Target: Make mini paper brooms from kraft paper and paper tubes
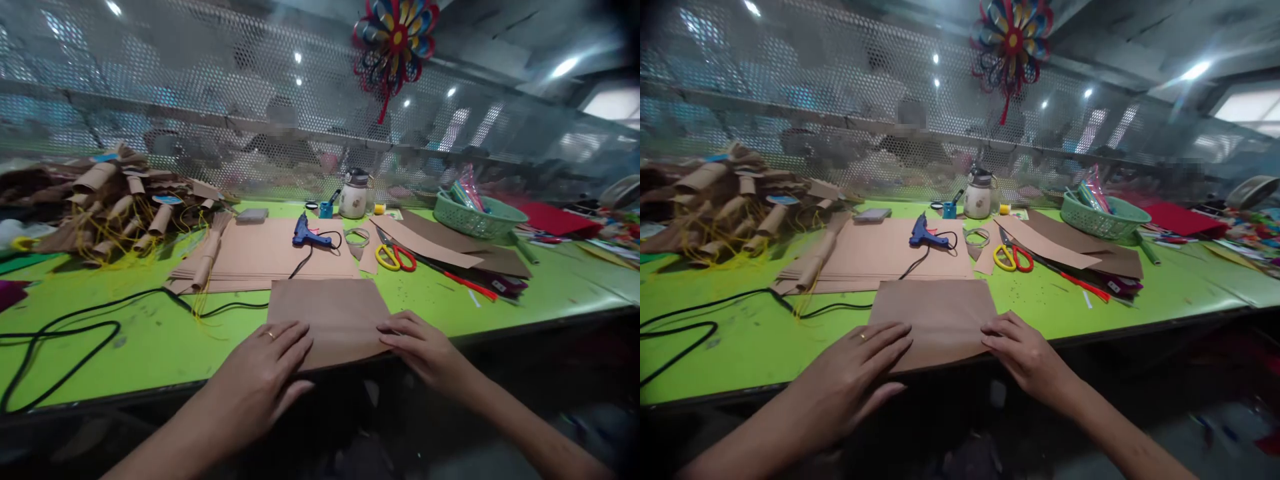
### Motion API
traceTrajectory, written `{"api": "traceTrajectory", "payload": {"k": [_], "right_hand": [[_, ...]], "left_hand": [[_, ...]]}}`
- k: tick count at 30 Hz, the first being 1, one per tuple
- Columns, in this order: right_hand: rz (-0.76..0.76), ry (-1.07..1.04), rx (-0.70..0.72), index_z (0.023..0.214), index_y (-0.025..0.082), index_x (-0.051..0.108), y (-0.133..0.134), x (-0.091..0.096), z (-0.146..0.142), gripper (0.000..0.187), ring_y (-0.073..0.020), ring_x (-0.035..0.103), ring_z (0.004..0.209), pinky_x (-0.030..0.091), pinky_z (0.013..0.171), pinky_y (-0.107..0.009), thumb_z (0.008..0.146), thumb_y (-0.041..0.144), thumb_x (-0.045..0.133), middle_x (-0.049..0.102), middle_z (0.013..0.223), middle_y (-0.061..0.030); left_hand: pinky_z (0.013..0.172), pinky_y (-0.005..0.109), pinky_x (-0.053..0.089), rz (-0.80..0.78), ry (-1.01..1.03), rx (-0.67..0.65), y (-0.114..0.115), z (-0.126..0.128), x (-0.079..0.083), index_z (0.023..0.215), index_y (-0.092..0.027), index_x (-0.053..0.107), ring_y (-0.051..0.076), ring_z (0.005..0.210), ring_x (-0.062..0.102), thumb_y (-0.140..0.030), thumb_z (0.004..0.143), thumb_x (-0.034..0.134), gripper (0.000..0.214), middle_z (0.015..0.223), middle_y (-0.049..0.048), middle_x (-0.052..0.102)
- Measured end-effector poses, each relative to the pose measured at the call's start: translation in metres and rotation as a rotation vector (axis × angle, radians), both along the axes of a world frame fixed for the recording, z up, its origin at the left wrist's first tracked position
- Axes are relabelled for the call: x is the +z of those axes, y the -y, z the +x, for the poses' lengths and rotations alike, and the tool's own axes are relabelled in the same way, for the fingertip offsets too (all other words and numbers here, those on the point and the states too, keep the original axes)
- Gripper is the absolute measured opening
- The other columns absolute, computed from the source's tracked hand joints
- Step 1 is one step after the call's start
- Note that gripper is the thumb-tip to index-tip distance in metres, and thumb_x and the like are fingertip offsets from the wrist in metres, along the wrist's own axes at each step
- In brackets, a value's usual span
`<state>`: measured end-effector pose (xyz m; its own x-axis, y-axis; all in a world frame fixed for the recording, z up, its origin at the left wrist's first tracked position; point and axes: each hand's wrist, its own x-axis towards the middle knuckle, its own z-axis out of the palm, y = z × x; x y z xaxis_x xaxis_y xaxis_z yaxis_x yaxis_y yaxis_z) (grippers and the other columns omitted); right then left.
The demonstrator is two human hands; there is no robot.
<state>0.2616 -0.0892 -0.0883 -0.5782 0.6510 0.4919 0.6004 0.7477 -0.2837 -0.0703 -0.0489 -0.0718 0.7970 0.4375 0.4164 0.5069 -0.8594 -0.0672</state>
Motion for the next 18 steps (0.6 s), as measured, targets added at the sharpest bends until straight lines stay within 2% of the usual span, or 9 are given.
{"api": "traceTrajectory", "payload": {"k": [4,9,18], "right_hand": [[-0.069,0.013,0.008,0.128,0.022,0.052,-0.001,0.008,0.003,0.043,-0.0235,0.050,0.115,0.050,0.091,-0.044,0.089,0.004,0.049,0.060,0.120,-0.0127],[-0.198,0.104,-0.055,0.131,0.020,0.050,-0.008,0.020,0.009,0.046,-0.0263,0.047,0.119,0.043,0.099,-0.053,0.087,0.007,0.049,0.056,0.128,-0.0147],[-0.146,-0.019,-0.030,0.125,0.024,0.058,-0.022,0.013,0.015,0.050,-0.0237,0.052,0.113,0.049,0.091,-0.047,0.083,0.000,0.044,0.062,0.122,-0.0108]], "left_hand": [[0.090,0.049,0.049,-0.044,-0.051,0.044,-0.003,-0.010,0.005,0.127,-0.012,0.053,0.031,0.113,0.056,-0.025,0.088,0.055,0.042,0.129,0.0148,0.058],[0.092,0.044,0.050,-0.059,-0.058,0.030,-0.009,-0.019,0.006,0.130,-0.014,0.051,0.027,0.116,0.055,-0.031,0.090,0.054,0.044,0.130,0.0124,0.058],[0.092,0.041,0.052,-0.027,-0.094,0.062,-0.007,-0.024,0.009,0.133,-0.017,0.050,0.025,0.119,0.055,-0.036,0.090,0.052,0.047,0.135,0.0094,0.055]]}}
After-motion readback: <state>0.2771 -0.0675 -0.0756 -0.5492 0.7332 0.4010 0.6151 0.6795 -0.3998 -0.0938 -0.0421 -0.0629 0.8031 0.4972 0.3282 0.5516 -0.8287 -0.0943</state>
